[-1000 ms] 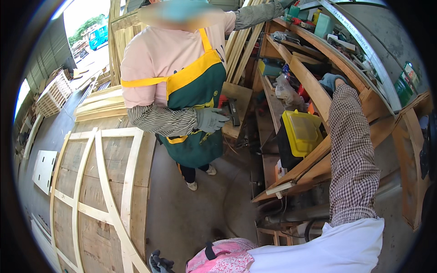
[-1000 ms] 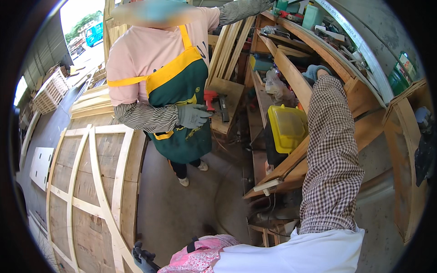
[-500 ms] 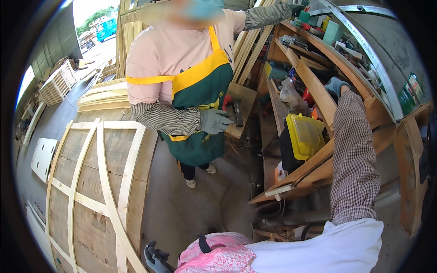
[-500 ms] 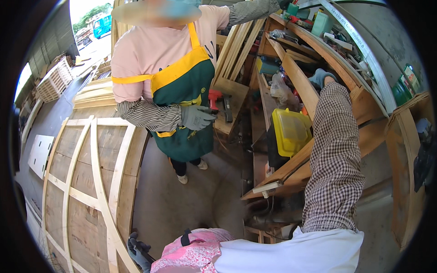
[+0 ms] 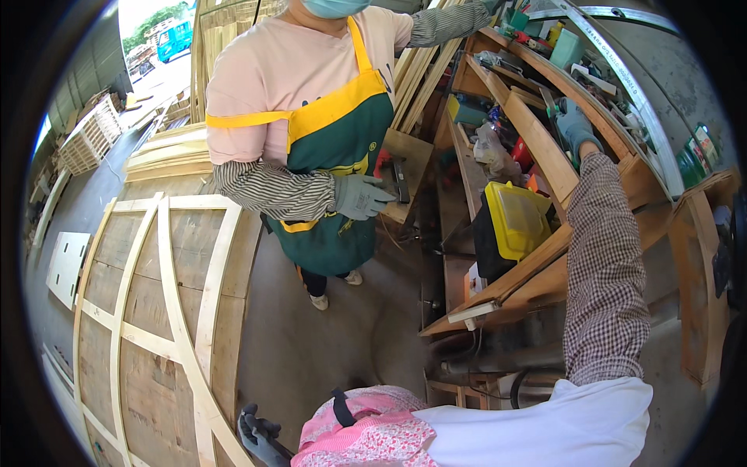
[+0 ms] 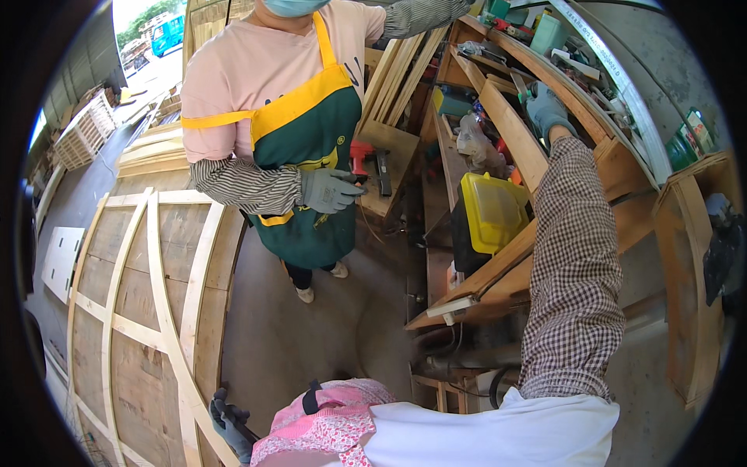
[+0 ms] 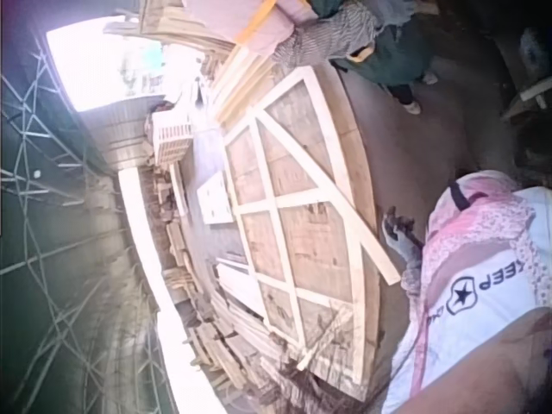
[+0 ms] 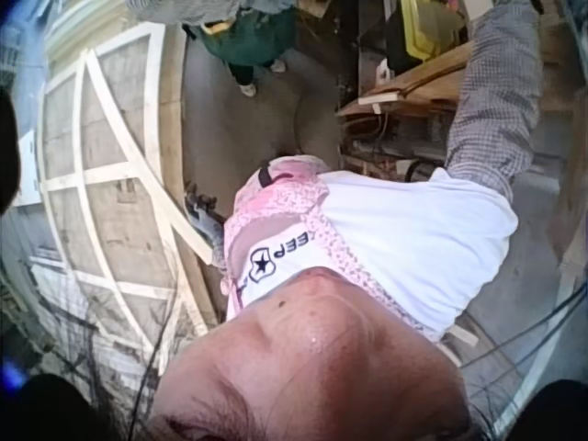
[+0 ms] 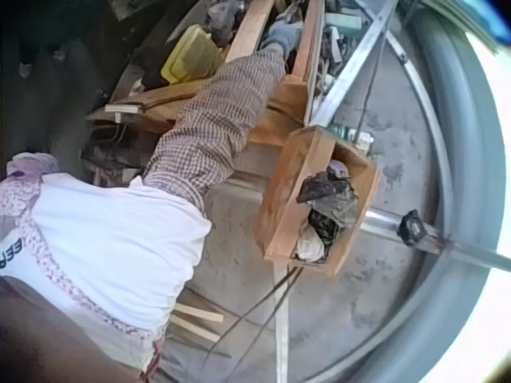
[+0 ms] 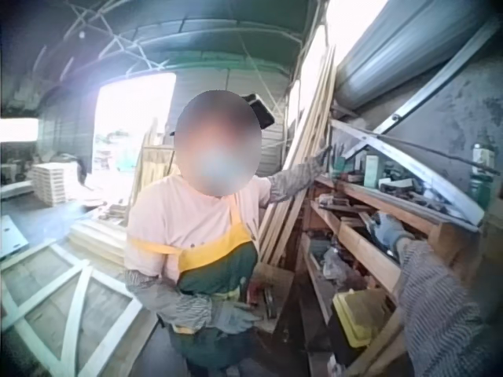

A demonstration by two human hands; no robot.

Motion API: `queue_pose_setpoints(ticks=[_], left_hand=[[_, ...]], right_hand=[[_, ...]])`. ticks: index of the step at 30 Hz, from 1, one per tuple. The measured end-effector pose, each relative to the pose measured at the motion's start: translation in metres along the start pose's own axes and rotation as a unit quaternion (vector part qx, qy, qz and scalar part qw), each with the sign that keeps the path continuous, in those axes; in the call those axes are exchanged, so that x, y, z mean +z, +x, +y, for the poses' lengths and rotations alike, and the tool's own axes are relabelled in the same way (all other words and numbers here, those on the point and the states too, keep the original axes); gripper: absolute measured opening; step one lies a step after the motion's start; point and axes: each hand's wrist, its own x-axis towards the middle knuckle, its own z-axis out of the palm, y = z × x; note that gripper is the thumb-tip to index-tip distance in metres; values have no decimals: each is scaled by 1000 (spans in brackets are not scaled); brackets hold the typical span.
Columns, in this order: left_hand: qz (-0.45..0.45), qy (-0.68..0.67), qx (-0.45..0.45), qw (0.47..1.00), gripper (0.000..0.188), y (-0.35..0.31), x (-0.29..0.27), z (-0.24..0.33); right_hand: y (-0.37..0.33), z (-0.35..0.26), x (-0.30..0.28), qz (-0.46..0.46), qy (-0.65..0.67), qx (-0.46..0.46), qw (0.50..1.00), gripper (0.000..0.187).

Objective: The person sharpens a pencil using a utility knife, then marks a wooden frame with the pencil. They measure the frame with a tape measure and continue marking. Another person is present in the background.

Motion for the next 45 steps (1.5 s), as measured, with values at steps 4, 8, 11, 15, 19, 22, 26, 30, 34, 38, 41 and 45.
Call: queue_pose_setpoints(ticks=[4, 8, 11, 15, 19, 22, 26, 30, 34, 38, 41, 45], left_hand=[[-56, 0, 14, 998, 47, 4, -14, -7], [-70, -36, 12, 997, 44, 8, -26, -8], [-80, -40, 10, 996, 43, 7, -48, -5], [-82, -20, 2, 996, 43, 4, -87, -5], [-83, -8, 0, 996, 45, 8, -137, -13], [-51, -9, -23, 998, 44, 12, -190, -19], [-102, -81, -157, 979, 26, 12, -235, -36], [-172, -163, -169, 957, 26, 11, -255, -25], [-169, -169, -169, 956, 26, -3, -305, -10], [-166, -161, -179, 956, 34, -19, -312, -25], [-189, -99, -204, 956, 28, -37, -301, -42], [-212, -48, -154, 964, 26, -50, -296, -67]], right_hand=[[-19, -15, -20, 95, 33, -10, 995, 36], [-30, -22, -34, 106, -43, 39, 993, 41], [-44, -23, -51, 93, 19, 102, 990, 42], [-86, -42, -100, 173, 78, 90, 978, 41], [-121, -46, -121, 244, 315, 74, 914, 39], [-128, -61, -96, 281, 464, -49, 839, 36], [-212, -108, -130, 213, 419, -6, 883, 39], [-306, -110, -105, 44, 569, 38, 820, 38], [-359, -126, -81, -73, 672, 46, 735, 37], [-382, -97, -92, -117, 748, 35, 653, 35], [-395, -27, -91, -142, 823, 39, 549, 34], [-423, -17, -74, -295, 898, -48, 323, 33]])
